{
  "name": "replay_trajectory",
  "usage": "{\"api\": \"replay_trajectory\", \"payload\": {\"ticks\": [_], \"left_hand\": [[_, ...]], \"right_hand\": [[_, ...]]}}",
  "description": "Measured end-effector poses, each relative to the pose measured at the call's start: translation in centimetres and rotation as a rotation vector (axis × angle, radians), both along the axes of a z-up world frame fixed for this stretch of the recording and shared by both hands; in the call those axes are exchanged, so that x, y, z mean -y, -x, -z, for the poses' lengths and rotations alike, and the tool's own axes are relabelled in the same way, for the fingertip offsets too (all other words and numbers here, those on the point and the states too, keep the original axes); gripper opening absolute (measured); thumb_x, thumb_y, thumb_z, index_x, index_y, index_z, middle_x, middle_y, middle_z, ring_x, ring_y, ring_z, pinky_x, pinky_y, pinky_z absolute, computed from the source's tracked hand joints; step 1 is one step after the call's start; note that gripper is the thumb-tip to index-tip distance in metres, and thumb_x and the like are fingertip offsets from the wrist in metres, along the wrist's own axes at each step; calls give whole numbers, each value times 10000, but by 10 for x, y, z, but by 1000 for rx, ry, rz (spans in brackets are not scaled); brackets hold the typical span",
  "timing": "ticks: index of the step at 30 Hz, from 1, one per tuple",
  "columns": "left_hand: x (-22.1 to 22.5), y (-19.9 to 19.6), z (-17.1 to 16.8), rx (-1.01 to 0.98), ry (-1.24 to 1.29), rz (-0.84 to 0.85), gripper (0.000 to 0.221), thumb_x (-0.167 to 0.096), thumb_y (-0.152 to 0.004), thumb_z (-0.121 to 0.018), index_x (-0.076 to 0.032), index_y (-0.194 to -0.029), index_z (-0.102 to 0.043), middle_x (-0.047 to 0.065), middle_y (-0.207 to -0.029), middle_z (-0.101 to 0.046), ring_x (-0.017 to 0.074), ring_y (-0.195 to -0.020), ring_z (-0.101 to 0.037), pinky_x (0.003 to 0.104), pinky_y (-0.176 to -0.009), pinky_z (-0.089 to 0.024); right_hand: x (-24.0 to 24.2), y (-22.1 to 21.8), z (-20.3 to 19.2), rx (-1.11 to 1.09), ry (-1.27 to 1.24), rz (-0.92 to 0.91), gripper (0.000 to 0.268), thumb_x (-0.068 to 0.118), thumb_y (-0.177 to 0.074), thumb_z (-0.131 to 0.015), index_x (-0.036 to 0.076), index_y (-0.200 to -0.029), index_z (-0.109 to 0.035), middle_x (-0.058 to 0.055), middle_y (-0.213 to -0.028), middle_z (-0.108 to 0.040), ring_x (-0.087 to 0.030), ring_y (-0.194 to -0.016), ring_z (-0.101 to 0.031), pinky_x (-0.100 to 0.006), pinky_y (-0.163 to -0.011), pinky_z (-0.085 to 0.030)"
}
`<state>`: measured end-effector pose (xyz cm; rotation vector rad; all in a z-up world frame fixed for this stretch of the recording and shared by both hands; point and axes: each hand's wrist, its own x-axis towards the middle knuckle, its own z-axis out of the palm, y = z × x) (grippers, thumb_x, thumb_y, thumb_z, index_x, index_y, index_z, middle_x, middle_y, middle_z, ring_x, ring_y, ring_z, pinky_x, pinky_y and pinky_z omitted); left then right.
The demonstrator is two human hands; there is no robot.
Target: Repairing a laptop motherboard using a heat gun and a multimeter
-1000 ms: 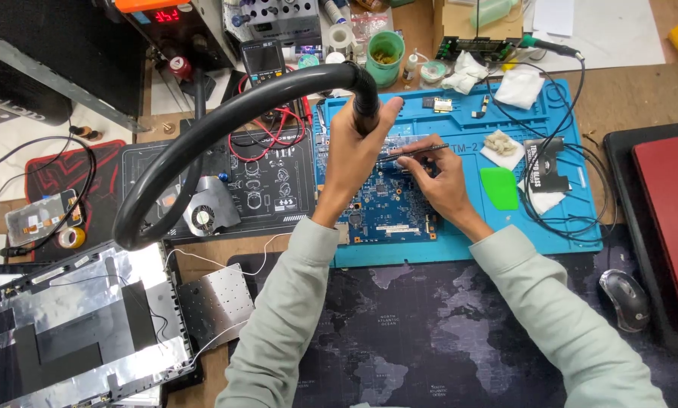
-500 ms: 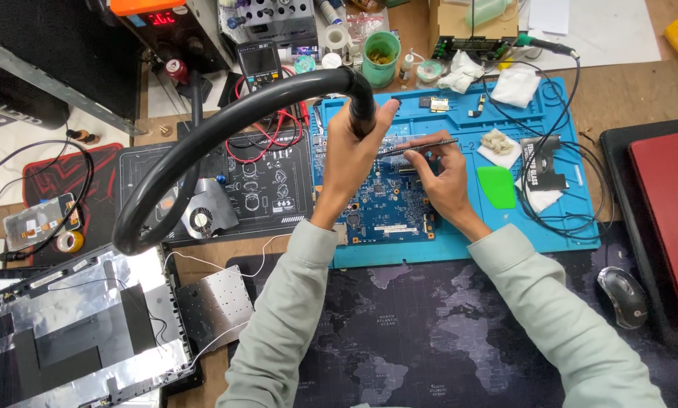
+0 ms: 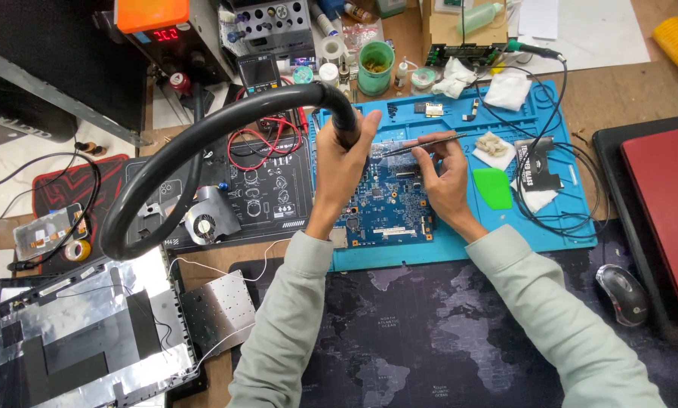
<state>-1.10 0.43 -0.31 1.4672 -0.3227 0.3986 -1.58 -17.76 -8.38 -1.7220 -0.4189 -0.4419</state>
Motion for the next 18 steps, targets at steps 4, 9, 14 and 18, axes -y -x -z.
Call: {"api": "replay_trajectory", "payload": {"ticks": [4,9,14,18], "left_hand": [[9,7,-11,41,44,-72,347,-228,-1024,-646,-155,-705,-529,-52,-512,-447,49,-479,-434,206,-603,-405],[-1,7,-23,92,137,-253,292,-213,-1045,-606,-175,-764,-537,-63,-558,-511,51,-526,-495,216,-643,-446],[-16,9,-28,102,146,-337,299,-207,-1034,-623,-163,-750,-539,-56,-548,-526,60,-523,-516,215,-634,-447],[-14,22,-27,25,187,-353,294,-228,-1020,-646,-165,-758,-530,-63,-535,-526,51,-523,-538,201,-601,-458]], "right_hand": [[1,5,0,-47,-57,52,73,99,-1078,-620,76,-1139,-586,-109,-1047,-755,-127,-839,-664,-242,-701,-401],[17,5,6,-155,-55,38,159,126,-1117,-550,56,-1253,-593,-76,-914,-666,-91,-785,-540,-228,-673,-392],[59,19,-18,-385,281,-44,300,167,-1050,-645,43,-1323,-649,-100,-814,-683,-141,-709,-583,-279,-615,-453],[65,39,-48,-597,650,-78,420,189,-968,-690,-33,-1324,-662,-238,-860,-744,-328,-739,-682,-460,-677,-530]]}}
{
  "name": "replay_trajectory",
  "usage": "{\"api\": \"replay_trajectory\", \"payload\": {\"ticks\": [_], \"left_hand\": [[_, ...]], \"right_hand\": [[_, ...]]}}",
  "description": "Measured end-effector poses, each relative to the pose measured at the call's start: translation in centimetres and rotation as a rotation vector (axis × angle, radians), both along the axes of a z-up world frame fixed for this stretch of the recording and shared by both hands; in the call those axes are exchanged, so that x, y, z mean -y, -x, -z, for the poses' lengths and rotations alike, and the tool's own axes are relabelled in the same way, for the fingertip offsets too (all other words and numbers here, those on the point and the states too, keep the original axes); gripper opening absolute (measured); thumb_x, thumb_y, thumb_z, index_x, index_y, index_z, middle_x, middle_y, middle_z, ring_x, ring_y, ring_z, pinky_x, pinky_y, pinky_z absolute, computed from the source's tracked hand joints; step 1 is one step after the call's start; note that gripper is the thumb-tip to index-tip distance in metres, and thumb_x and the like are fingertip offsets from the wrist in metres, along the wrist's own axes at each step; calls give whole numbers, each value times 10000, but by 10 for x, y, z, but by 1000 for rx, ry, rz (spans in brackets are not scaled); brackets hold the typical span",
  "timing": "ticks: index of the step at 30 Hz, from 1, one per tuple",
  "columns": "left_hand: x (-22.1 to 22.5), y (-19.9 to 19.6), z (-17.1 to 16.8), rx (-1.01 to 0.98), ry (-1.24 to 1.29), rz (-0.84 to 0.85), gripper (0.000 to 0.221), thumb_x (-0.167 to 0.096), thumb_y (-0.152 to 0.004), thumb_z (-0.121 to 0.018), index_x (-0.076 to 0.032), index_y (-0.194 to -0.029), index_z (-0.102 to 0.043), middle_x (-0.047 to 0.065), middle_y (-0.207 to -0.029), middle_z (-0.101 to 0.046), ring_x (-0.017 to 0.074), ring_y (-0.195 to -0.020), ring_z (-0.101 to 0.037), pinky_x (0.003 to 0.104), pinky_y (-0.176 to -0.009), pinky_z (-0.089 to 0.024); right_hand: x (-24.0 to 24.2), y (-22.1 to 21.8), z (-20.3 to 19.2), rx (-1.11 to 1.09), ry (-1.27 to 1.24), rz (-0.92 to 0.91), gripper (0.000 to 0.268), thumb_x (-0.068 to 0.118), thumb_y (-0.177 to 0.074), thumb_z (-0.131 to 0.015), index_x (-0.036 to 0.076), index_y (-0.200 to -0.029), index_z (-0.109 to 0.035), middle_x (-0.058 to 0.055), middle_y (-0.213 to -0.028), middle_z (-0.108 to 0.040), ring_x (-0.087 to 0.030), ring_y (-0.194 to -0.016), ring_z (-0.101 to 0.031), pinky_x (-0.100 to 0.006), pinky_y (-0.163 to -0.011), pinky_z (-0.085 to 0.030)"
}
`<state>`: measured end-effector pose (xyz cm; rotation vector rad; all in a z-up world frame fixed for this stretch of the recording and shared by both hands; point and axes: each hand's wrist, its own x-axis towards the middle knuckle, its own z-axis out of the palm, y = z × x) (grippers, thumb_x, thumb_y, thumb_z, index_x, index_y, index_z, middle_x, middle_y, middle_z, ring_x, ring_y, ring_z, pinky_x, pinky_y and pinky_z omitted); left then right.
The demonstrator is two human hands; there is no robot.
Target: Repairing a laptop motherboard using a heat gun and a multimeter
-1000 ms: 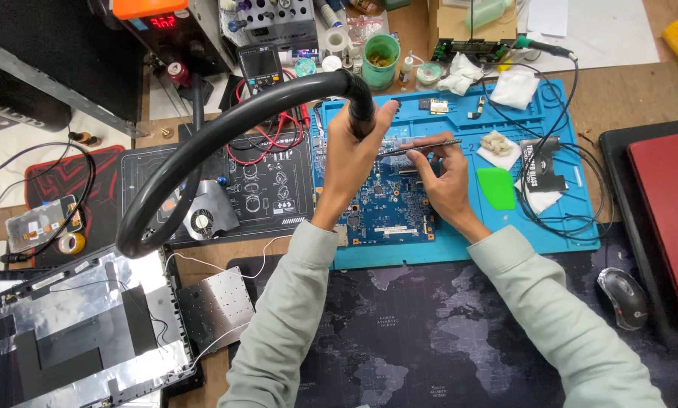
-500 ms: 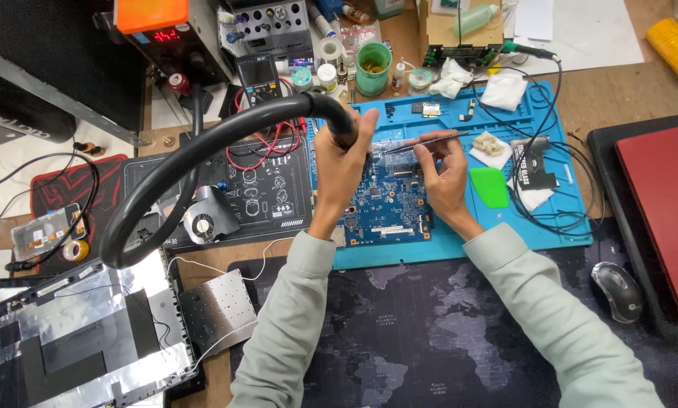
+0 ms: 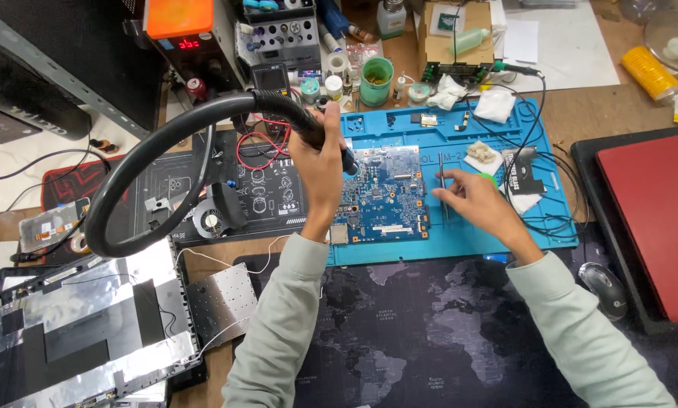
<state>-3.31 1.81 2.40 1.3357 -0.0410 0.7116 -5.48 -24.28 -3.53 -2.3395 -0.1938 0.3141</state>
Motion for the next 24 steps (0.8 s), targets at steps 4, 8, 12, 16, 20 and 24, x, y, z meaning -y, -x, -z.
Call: {"api": "replay_trajectory", "payload": {"ticks": [4,8,12,16,20,24], "left_hand": [[1,20,-4,-90,6,48,257,-375,-1035,-608,-174,-897,-526,-75,-627,-550,53,-599,-559,236,-679,-473],[3,40,-18,-123,-18,168,440,-455,-1108,-412,-100,-1363,-374,-27,-840,-536,116,-827,-561,374,-916,-436],[-1,30,15,-53,-116,208,293,-421,-1134,-396,-160,-1252,-457,15,-1032,-621,169,-1113,-598,414,-1112,-352],[1,47,-2,-58,-160,211,340,-433,-1129,-414,-141,-1283,-498,86,-1160,-628,227,-1224,-578,462,-1140,-361],[-6,54,-8,-17,-273,177,308,-370,-1089,-543,-137,-1289,-559,75,-1204,-575,268,-1286,-538,494,-1189,-337],[-13,50,-7,17,-328,136,329,-315,-1050,-652,-162,-1339,-619,117,-1425,-496,425,-1452,-403,574,-1211,-315]], "right_hand": [[-7,19,-8,8,115,-4,437,186,-962,-683,6,-1359,-649,-206,-858,-748,-329,-732,-696,-462,-673,-542],[-29,34,-29,210,116,-3,399,232,-1004,-676,27,-1345,-657,-146,-865,-700,-256,-731,-679,-390,-632,-549],[-76,57,-71,84,-361,-69,271,219,-1034,-623,51,-1209,-743,-136,-802,-720,-152,-729,-635,-311,-643,-546],[-106,53,-71,37,-592,-93,304,197,-1059,-559,33,-1272,-700,-136,-883,-741,-131,-760,-648,-272,-660,-559],[-130,48,-66,-174,-947,1,466,353,-1085,-480,11,-1366,-624,-135,-1019,-697,-164,-863,-667,-316,-735,-597],[-145,33,-61,-309,-1169,30,651,518,-1044,-445,-7,-1420,-523,-137,-1161,-581,-225,-1021,-610,-397,-893,-531]]}}
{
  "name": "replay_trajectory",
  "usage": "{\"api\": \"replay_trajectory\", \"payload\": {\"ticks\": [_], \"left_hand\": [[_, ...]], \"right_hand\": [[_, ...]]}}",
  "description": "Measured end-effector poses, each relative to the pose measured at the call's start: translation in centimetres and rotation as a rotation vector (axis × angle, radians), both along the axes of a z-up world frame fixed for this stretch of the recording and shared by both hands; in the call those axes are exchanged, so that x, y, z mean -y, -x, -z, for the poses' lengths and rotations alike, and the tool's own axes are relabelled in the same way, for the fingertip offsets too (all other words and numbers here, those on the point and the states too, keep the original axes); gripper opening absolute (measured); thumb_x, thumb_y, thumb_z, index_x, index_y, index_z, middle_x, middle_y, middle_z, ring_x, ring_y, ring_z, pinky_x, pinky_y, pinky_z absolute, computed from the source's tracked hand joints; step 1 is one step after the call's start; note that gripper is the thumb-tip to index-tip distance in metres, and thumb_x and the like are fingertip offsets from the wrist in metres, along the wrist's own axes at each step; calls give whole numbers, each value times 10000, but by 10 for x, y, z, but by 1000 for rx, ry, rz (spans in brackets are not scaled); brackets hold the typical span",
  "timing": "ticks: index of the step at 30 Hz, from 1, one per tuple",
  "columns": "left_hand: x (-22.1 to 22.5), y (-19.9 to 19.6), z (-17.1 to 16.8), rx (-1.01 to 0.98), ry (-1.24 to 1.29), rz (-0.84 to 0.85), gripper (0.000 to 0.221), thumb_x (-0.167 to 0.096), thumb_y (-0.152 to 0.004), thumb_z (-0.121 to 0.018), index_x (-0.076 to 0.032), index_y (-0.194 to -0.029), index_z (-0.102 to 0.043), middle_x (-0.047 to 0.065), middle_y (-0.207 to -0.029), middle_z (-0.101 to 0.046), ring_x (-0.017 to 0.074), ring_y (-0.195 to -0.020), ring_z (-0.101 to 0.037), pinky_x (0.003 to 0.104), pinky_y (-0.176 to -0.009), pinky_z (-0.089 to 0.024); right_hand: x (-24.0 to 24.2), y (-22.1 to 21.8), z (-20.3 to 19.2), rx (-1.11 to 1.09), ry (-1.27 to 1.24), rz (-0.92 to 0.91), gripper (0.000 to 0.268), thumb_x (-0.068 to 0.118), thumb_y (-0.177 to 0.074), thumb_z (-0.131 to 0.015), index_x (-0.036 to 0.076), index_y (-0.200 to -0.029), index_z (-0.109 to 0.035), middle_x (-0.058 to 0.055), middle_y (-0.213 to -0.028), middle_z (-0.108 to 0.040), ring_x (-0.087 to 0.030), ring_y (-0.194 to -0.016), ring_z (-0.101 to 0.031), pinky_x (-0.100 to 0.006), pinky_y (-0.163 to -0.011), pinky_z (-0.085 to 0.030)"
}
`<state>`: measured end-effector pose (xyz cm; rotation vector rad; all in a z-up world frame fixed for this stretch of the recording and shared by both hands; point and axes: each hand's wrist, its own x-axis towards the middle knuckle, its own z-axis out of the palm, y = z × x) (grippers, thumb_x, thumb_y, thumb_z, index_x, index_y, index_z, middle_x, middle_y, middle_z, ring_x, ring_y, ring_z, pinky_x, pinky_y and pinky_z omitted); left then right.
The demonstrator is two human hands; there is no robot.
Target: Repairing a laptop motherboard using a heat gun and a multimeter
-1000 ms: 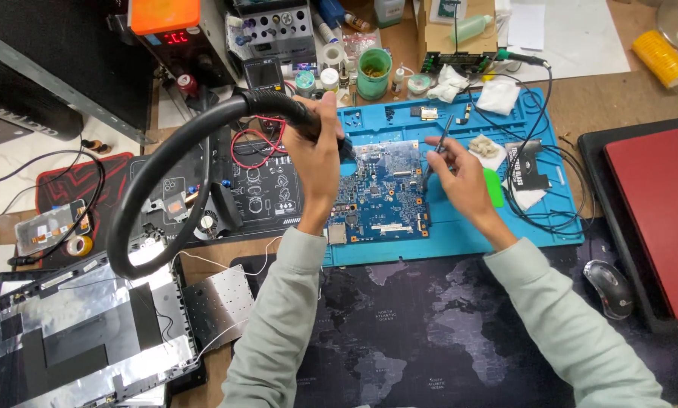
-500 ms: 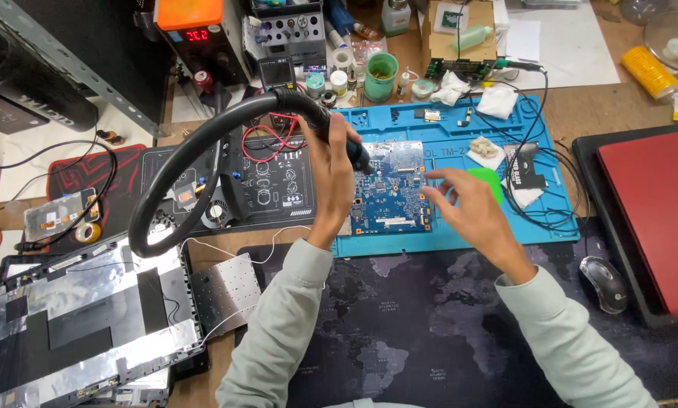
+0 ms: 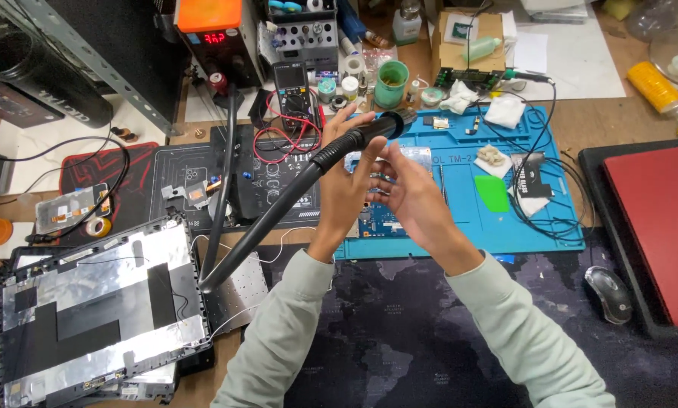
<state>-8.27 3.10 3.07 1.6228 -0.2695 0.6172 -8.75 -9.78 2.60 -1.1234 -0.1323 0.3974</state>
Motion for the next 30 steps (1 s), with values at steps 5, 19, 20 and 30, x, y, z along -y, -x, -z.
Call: {"api": "replay_trajectory", "payload": {"ticks": [5,19,20,30], "left_hand": [[-15,3,11,5,-132,-22,367,-255,-1027,-683,-185,-1379,-611,108,-1477,-471,405,-1438,-449,549,-1203,-357],[-46,58,-20,-114,-894,-6,299,-343,-1052,-572,-122,-1223,-676,57,-895,-693,245,-857,-732,330,-709,-578],[-50,57,-29,3,-1046,-136,275,-261,-1022,-600,-130,-1250,-680,64,-878,-644,242,-866,-643,339,-725,-525],[-109,15,-48,-380,-1424,-430,352,-370,-1037,-564,-81,-1238,-561,63,-925,-661,248,-633,-727,424,-591,-586]], "right_hand": [[-12,-21,37,-97,-165,12,531,542,-1030,-505,89,-1284,-611,-88,-1114,-634,-231,-1049,-635,-394,-948,-474],[-60,-57,16,-289,-290,198,384,388,-902,-791,45,-1008,-654,-26,-844,-699,-141,-802,-729,-286,-841,-631],[-66,-55,16,-254,-248,189,419,420,-910,-769,48,-1040,-624,-18,-865,-683,-130,-809,-713,-286,-839,-622],[-111,-38,-3,-44,-108,80,559,494,-1011,-581,9,-1279,-505,-69,-1010,-630,-176,-930,-667,-376,-926,-563]]}}
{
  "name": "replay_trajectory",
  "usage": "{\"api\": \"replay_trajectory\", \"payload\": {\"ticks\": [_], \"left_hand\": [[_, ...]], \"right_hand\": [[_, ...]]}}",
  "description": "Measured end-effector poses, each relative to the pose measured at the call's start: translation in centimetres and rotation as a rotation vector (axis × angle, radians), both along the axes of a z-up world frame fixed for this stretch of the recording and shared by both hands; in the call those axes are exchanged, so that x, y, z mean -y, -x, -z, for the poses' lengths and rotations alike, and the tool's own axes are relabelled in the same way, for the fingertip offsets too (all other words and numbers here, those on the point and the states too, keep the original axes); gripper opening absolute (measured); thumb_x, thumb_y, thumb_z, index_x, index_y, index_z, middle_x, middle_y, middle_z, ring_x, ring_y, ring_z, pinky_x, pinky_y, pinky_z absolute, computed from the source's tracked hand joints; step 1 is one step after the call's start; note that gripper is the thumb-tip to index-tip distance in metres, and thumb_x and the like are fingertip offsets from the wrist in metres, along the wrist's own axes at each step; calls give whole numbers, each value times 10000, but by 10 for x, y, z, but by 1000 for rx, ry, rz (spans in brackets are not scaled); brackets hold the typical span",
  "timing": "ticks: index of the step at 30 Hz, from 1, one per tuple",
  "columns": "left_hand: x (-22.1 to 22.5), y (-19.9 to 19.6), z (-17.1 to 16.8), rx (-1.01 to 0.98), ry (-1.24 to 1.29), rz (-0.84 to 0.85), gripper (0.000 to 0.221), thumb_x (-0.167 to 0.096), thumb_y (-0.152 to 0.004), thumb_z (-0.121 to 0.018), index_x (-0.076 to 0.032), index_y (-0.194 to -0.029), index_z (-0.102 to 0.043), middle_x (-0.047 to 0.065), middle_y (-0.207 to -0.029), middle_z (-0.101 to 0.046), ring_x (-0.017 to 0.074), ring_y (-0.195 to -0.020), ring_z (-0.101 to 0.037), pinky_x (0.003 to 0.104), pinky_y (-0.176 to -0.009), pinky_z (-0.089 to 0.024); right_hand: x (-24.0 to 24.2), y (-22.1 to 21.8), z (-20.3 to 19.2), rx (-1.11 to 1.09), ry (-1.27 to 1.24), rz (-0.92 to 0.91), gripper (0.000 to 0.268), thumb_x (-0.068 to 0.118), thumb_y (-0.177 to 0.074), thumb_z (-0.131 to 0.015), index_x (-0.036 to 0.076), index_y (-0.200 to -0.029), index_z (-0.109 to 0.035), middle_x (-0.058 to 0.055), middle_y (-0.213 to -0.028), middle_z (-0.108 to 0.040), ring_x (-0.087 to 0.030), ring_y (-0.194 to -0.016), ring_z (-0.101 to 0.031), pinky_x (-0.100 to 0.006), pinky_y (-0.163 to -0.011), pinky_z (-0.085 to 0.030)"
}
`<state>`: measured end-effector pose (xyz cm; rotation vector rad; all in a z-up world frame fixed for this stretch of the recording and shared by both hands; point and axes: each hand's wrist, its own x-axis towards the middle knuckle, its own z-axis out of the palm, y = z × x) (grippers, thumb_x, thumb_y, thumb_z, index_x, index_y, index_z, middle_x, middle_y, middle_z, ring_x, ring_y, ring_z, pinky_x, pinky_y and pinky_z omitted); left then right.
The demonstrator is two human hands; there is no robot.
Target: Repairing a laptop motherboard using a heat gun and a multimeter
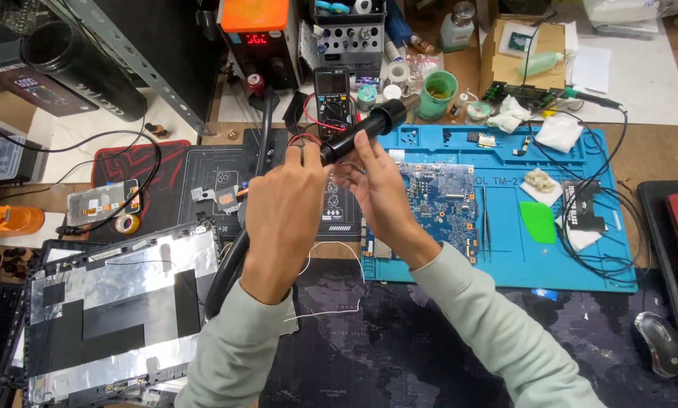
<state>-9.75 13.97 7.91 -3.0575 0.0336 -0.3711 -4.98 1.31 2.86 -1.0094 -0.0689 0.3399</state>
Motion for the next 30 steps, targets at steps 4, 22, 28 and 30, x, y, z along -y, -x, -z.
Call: {"api": "replay_trajectory", "payload": {"ticks": [4,22,28,30], "left_hand": [[-17,2,-4,115,-111,-35,294,-403,-1022,-589,-127,-1122,-583,8,-869,-634,215,-567,-713,404,-551,-587],[-75,15,-25,216,-203,-143,303,-483,-1044,-606,-182,-1025,-615,-23,-800,-636,221,-485,-660,350,-481,-514],[-90,18,-41,209,-146,-186,306,-464,-1050,-688,-165,-1049,-623,30,-802,-668,292,-553,-689,405,-425,-461],[-95,23,-53,193,-159,-183,344,-466,-1092,-674,-136,-1008,-622,45,-825,-673,236,-505,-648,374,-406,-474]], "right_hand": [[-29,13,38,221,148,-100,513,521,-1079,-425,62,-1281,-532,-85,-1040,-633,-193,-961,-659,-373,-886,-553],[-103,86,103,1571,849,-394,116,246,-960,-659,140,-1002,-634,-42,-1006,-633,-233,-1131,-589,-560,-1185,-314],[-109,77,96,1573,764,-472,180,91,-981,-656,132,-1144,-592,-29,-1200,-614,-180,-1103,-606,-532,-1125,-358],[-107,74,83,1649,814,-473,47,205,-1068,-548,181,-1108,-556,2,-1017,-586,-184,-928,-631,-494,-1094,-351]]}}
